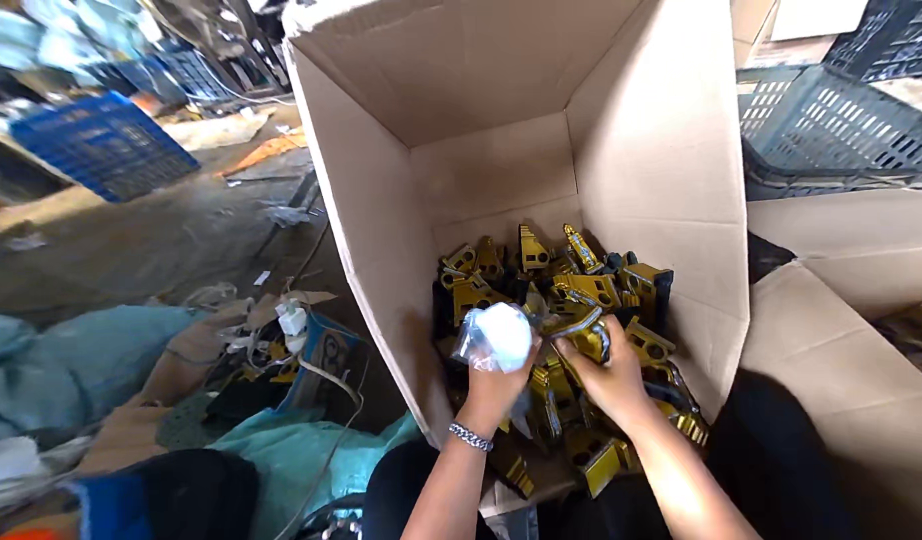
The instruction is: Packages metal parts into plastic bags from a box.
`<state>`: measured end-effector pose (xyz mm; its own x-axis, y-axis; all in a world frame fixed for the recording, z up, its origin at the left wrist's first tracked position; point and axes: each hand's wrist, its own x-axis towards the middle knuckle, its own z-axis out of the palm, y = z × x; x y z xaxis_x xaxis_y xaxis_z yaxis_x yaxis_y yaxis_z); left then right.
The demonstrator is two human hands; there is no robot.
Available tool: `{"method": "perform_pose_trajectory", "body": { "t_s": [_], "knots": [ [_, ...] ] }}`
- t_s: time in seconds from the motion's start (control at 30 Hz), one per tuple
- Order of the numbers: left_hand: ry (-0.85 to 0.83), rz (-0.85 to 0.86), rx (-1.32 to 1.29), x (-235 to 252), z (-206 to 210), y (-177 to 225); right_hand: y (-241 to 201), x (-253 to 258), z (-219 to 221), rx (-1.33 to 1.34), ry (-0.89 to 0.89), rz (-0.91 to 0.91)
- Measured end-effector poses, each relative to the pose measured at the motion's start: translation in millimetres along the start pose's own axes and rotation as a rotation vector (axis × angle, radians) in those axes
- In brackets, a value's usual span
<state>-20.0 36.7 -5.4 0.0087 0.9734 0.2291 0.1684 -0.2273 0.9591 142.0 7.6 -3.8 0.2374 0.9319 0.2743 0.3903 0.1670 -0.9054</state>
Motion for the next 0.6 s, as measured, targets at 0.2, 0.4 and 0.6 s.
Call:
{"method": "perform_pose_trajectory", "body": {
  "t_s": [0.2, 0.4, 0.6],
  "knots": [
    [0.027, -0.201, -0.295, 5.6, 0.4, 19.1, 1.3, -3.6, -12.0, 0.138, -0.236, 0.050],
    [0.072, -0.196, -0.332, -3.3, 4.1, 30.0, -3.6, 0.3, 16.6, -0.186, -0.189, -0.066],
    [0.090, -0.197, -0.241, -8.6, -7.3, 20.4, -16.9, 3.9, 34.0, -0.523, -0.618, -0.010]
  ]
}}
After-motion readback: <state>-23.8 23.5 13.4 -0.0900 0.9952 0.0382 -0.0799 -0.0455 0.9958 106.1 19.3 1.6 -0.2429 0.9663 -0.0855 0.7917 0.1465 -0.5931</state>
